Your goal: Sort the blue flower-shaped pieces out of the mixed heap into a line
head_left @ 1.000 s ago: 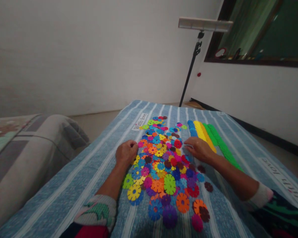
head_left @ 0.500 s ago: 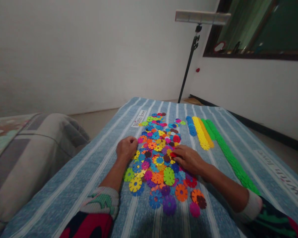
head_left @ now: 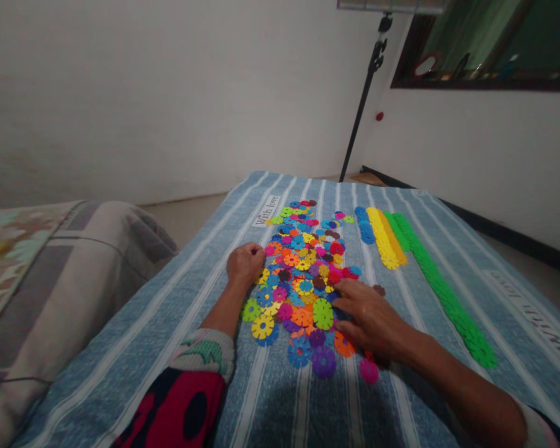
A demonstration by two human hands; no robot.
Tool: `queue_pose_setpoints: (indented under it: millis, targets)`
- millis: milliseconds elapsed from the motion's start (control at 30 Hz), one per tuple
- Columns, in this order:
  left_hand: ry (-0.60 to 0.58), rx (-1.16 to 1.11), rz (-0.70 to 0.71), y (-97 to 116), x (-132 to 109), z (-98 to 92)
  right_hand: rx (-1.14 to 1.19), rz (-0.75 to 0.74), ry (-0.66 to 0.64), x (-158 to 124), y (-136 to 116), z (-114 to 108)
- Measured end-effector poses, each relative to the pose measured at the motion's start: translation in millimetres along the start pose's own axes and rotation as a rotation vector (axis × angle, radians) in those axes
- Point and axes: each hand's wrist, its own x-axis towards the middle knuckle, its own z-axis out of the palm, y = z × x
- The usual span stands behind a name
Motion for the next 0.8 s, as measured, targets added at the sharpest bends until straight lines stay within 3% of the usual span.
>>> queue_pose_setpoints:
  millis: [167,367,633,800]
  targets:
    - [-0.002,-0.008,0.005,-1,1,0.4,-0.012,0.072,-0.075,-3,-2,-1]
    - [-0.011,-0.014,-0.003,1,0,-1.1,0.076,0.129,-0.021,-5,-5,7]
    - [-0.023,-0.037,-0.034,1,1,-3.0,0.45,0.234,0.055,0,10,2]
    - [-0.027,-0.013,-0.037,1,3,-5.1,0.631,0.219,0.107,3,22,-5]
